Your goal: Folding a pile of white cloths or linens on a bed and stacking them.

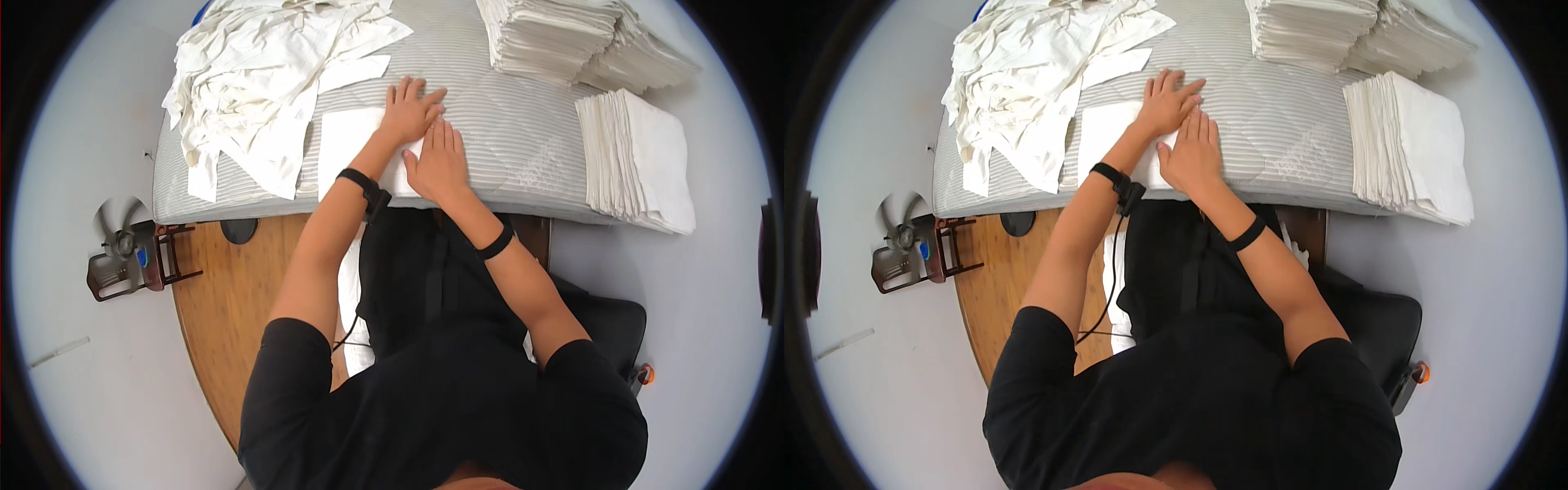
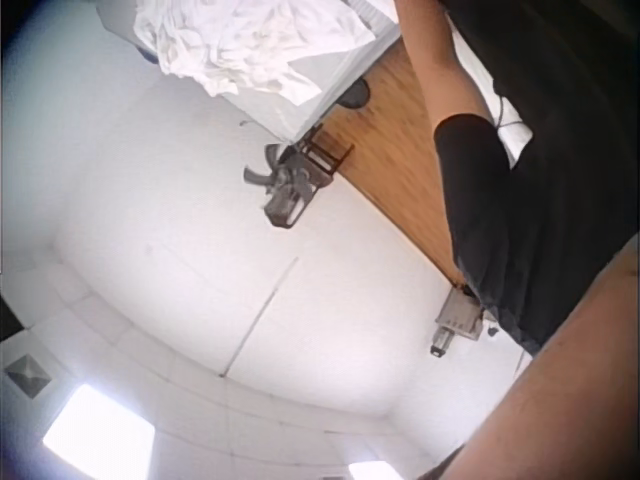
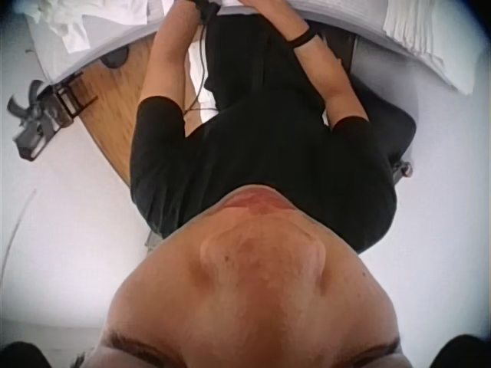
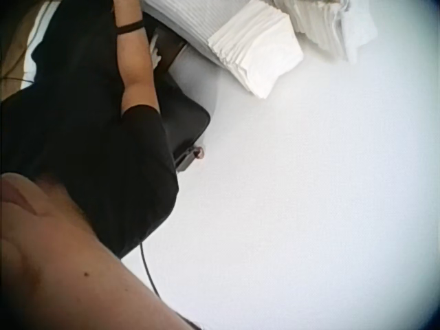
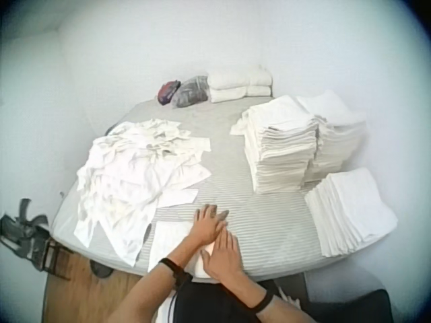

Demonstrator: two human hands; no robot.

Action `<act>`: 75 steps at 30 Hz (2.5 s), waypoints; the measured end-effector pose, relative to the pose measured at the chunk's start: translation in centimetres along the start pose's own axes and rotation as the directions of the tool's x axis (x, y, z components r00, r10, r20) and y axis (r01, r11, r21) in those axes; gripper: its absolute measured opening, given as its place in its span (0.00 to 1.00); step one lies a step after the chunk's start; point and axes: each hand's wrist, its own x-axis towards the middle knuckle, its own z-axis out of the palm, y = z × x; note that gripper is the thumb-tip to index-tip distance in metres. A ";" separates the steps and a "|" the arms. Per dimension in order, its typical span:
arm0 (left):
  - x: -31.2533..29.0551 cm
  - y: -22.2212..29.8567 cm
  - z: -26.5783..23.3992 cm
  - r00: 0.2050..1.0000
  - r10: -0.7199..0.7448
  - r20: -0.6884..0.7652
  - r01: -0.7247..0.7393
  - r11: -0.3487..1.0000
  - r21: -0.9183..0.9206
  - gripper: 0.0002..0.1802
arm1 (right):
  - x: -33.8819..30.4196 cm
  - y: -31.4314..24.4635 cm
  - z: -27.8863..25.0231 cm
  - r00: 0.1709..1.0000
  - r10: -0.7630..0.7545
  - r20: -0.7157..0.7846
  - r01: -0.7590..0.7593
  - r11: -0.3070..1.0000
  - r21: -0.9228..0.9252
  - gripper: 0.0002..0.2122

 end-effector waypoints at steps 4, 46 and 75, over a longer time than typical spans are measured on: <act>0.7 -0.5 0.4 0.989 -0.069 0.131 0.075 0.997 -0.036 0.25 | -1.0 0.1 -2.0 0.997 -0.037 0.073 0.034 0.998 0.045 0.34; 6.9 18.6 -24.9 0.681 0.644 0.349 -0.057 0.522 -0.851 0.28 | -13.5 10.2 -13.1 0.877 0.194 0.439 -0.420 -0.132 0.898 0.22; 15.5 36.1 -5.7 0.852 0.084 0.517 0.523 -0.135 -0.841 0.43 | -7.1 43.7 -32.7 0.665 0.734 0.142 -0.739 0.618 0.266 0.20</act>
